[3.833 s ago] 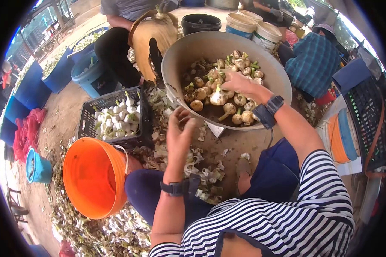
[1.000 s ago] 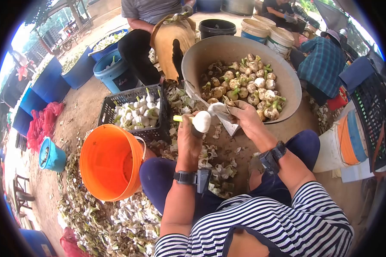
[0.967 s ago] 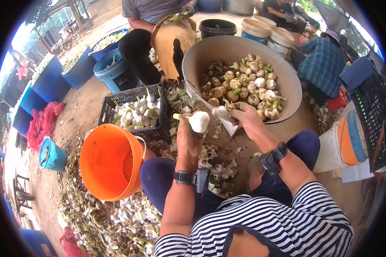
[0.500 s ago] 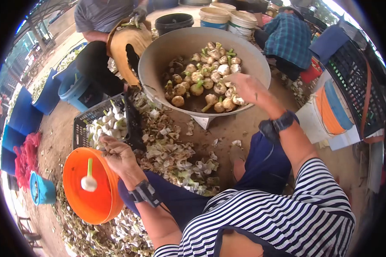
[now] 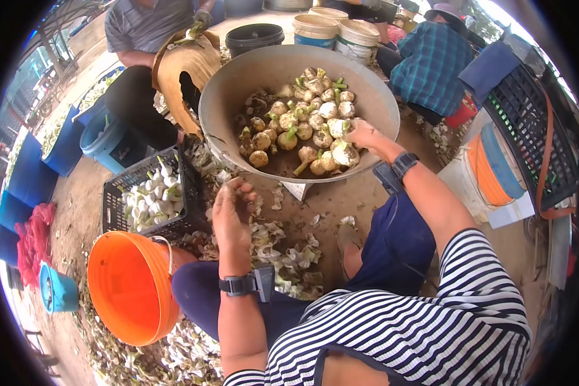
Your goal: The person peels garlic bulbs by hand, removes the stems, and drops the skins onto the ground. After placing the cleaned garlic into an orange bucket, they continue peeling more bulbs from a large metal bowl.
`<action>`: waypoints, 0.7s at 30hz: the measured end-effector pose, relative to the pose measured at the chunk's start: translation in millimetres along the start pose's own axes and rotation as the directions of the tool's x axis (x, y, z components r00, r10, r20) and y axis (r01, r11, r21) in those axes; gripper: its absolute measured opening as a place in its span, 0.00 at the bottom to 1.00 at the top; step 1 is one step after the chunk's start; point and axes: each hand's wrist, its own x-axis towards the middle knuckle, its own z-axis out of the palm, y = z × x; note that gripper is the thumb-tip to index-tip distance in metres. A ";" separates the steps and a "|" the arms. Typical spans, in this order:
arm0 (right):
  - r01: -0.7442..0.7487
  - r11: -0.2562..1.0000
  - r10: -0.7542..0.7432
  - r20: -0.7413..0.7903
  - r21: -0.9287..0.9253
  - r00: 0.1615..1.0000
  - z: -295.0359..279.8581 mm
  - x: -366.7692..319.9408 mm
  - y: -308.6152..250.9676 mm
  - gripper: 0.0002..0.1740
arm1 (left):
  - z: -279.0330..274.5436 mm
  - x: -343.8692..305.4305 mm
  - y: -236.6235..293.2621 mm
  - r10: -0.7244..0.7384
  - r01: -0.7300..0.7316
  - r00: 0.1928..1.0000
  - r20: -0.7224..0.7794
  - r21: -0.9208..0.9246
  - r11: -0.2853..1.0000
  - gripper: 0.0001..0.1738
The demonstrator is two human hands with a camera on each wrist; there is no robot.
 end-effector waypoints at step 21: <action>0.043 0.406 -0.348 0.111 0.913 0.931 116.8 -114.0 -128.5 0.23 | 30.2 -25.4 -15.5 0.371 -0.545 0.838 0.400 0.636 0.546 0.35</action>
